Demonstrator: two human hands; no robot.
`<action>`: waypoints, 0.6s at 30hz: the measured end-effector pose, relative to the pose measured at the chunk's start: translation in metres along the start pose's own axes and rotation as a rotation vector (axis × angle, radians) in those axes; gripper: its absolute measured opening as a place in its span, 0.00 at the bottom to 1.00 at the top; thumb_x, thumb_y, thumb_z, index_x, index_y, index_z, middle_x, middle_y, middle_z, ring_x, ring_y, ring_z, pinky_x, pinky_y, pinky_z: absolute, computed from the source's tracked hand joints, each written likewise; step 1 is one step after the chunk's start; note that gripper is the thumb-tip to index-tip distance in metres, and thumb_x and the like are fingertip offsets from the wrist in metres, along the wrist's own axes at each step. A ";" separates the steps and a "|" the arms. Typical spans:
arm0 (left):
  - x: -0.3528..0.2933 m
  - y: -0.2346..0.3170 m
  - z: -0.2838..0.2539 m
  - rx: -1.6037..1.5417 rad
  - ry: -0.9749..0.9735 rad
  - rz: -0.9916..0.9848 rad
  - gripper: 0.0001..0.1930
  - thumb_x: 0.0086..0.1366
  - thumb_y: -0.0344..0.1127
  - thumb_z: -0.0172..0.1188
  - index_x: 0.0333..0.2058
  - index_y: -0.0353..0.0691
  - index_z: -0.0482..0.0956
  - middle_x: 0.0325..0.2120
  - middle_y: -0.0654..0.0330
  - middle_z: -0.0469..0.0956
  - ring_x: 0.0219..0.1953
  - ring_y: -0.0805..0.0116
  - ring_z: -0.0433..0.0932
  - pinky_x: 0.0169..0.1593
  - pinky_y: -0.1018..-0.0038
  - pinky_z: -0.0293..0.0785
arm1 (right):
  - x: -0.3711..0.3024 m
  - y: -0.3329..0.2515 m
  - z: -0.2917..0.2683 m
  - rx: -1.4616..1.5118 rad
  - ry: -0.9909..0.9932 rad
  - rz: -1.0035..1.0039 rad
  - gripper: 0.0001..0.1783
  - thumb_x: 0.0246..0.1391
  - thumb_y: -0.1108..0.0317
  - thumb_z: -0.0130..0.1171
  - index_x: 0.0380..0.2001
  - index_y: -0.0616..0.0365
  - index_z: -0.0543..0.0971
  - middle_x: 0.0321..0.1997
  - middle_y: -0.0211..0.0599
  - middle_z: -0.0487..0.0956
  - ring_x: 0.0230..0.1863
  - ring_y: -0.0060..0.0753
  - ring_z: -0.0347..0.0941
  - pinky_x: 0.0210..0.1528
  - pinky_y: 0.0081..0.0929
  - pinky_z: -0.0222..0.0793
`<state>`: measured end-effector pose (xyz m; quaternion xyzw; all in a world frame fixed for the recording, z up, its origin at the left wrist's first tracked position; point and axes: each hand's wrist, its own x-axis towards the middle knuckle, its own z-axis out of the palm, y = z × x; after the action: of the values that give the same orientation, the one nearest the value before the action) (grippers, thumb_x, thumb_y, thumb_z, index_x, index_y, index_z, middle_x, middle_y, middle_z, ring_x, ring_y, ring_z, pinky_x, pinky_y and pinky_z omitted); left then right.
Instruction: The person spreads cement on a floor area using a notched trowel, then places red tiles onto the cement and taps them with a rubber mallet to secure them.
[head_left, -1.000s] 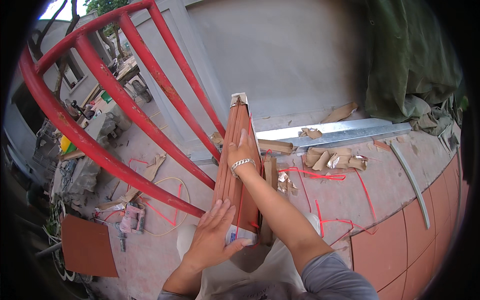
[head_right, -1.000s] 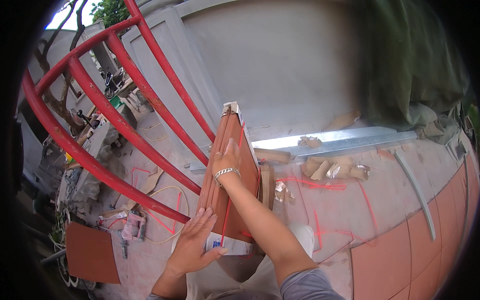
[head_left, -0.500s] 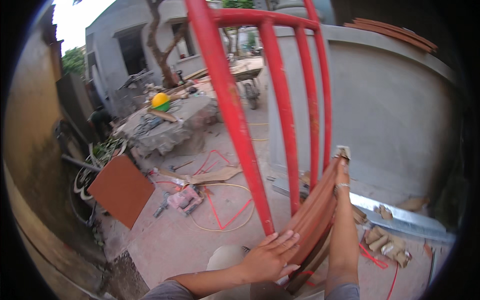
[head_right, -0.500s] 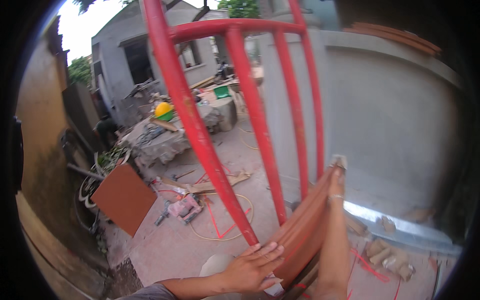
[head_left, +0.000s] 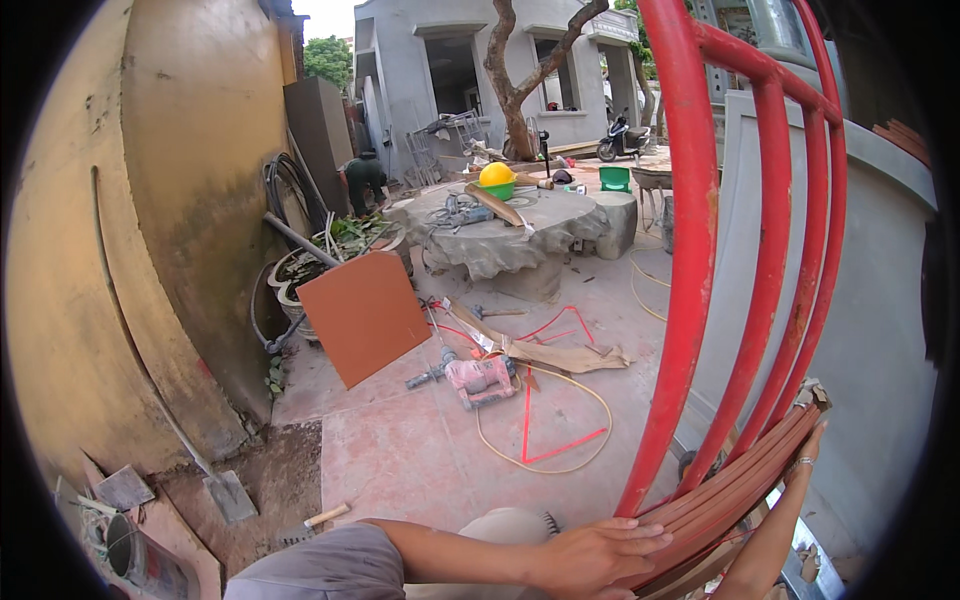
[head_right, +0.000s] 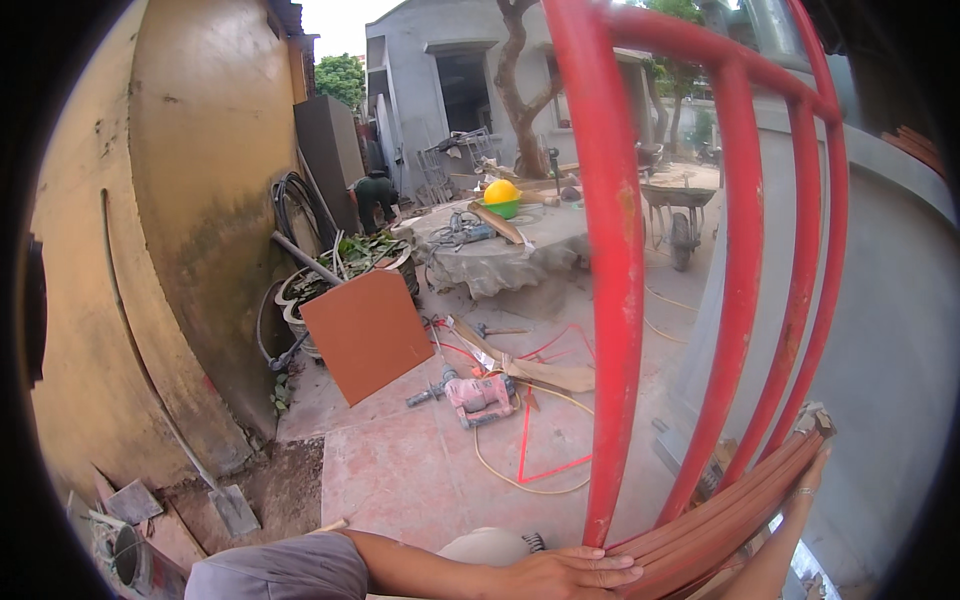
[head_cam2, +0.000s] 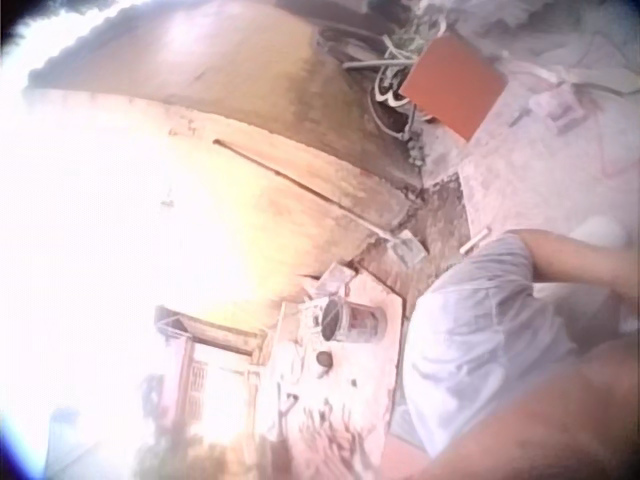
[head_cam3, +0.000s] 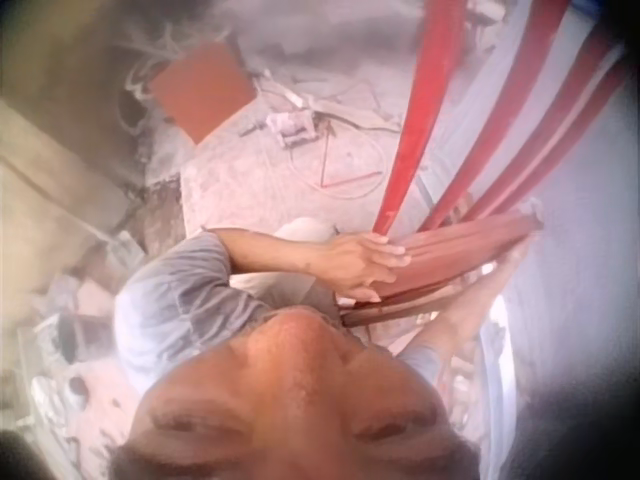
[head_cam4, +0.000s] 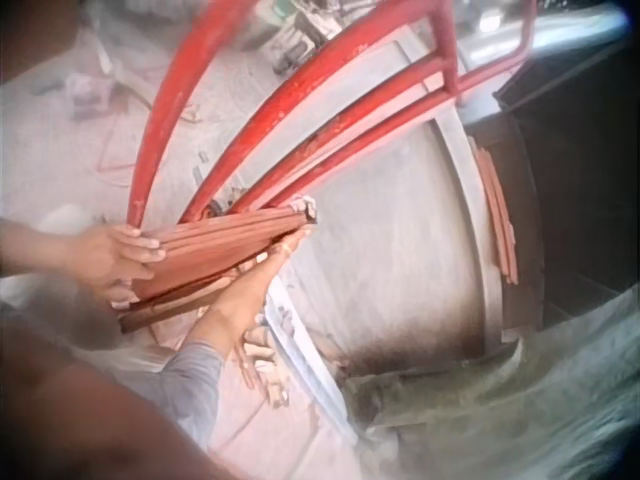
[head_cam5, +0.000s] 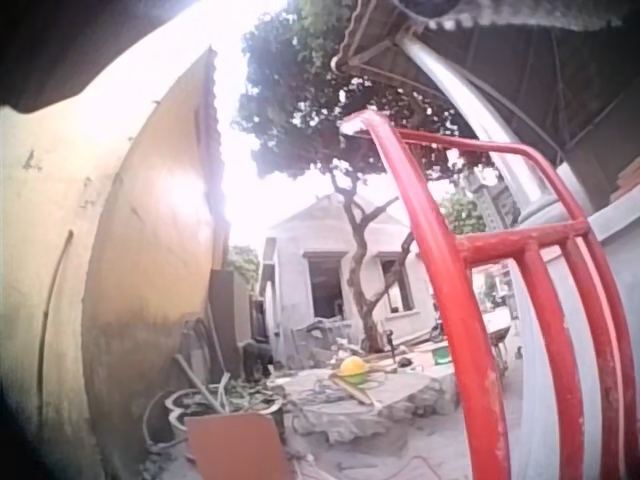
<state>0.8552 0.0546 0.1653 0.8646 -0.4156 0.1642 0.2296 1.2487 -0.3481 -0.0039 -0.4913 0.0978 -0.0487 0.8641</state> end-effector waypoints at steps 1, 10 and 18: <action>0.000 0.000 0.001 -0.007 0.014 0.003 0.24 0.61 0.55 0.61 0.44 0.41 0.82 0.60 0.47 0.72 0.63 0.51 0.70 0.64 0.53 0.64 | 0.007 0.004 -0.010 -0.009 -0.015 0.003 0.46 0.64 0.29 0.36 0.68 0.57 0.65 0.69 0.41 0.69 0.66 0.42 0.67 0.67 0.34 0.61; 0.002 -0.001 -0.001 -0.101 0.005 -0.028 0.22 0.63 0.51 0.61 0.46 0.40 0.81 0.59 0.46 0.74 0.63 0.50 0.71 0.63 0.53 0.65 | 0.096 0.043 -0.093 -0.975 0.386 -0.554 0.33 0.66 0.45 0.47 0.59 0.63 0.74 0.56 0.53 0.79 0.57 0.52 0.76 0.58 0.40 0.68; 0.002 -0.003 -0.003 -0.117 -0.027 -0.026 0.21 0.62 0.49 0.61 0.47 0.40 0.81 0.60 0.46 0.72 0.64 0.50 0.70 0.63 0.52 0.65 | 0.075 0.034 -0.137 -1.156 0.550 -0.320 0.32 0.65 0.44 0.49 0.58 0.60 0.74 0.52 0.62 0.79 0.55 0.64 0.74 0.55 0.49 0.69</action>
<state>0.8586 0.0569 0.1682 0.8573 -0.4161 0.1250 0.2762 1.2922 -0.4595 -0.1106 -0.8544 0.2510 -0.2398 0.3867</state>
